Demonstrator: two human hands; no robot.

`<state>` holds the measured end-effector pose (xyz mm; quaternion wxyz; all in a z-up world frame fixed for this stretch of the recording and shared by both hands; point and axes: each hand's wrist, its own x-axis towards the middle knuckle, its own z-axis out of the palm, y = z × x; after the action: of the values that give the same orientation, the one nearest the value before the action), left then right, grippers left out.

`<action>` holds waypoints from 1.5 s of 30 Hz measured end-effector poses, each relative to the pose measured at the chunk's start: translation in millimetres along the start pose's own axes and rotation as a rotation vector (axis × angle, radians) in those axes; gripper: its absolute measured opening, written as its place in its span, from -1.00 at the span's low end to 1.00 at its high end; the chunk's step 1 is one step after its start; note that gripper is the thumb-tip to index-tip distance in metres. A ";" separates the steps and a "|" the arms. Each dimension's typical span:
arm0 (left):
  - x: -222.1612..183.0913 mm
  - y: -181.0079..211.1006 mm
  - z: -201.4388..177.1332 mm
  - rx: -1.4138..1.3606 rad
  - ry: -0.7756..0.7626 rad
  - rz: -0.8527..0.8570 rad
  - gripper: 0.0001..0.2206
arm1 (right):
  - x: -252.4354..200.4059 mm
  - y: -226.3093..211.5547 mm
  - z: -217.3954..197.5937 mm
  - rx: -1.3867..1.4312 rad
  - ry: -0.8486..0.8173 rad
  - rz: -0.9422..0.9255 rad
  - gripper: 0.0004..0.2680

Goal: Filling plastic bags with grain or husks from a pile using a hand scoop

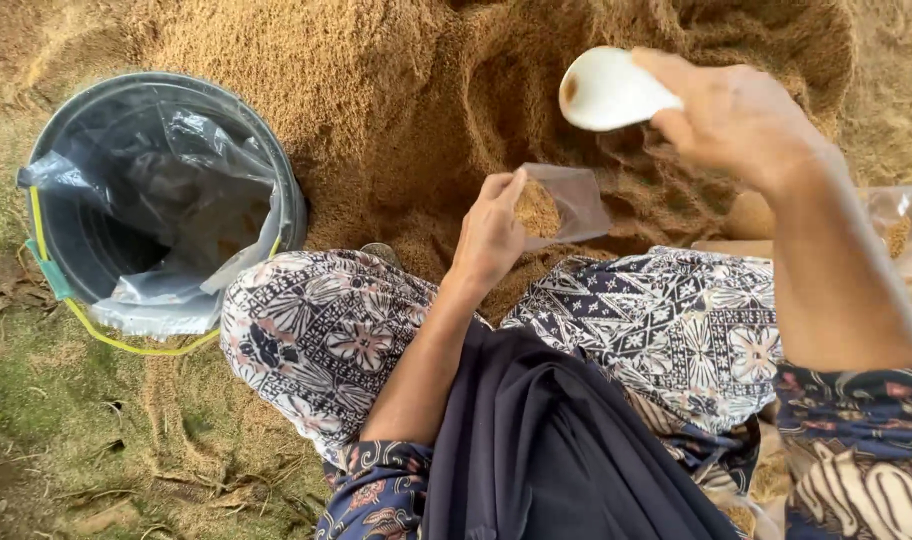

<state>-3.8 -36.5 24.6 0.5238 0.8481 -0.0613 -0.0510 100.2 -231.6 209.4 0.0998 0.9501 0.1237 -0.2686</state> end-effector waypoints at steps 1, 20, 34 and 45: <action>0.0 3.0 -2.3 -0.013 -0.016 0.000 -0.42 | 12.1 5.0 6.2 0.174 0.053 0.023 -0.52; 19.3 40.4 -37.3 0.031 -0.278 -0.093 -0.36 | 261.4 53.5 359.7 0.640 -0.153 0.270 -0.55; 18.2 27.0 -28.5 0.053 -0.254 -0.077 -0.34 | 274.1 -28.7 229.9 1.343 -0.031 0.047 -0.61; -1.1 37.9 -23.8 -0.064 -0.045 0.090 -0.54 | 115.8 23.7 105.9 1.464 -0.047 -0.230 -0.52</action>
<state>-3.1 -32.2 69.1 0.5509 0.8259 -0.1095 -0.0485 151.2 -260.2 61.9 -0.5855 0.7485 0.0095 -0.3112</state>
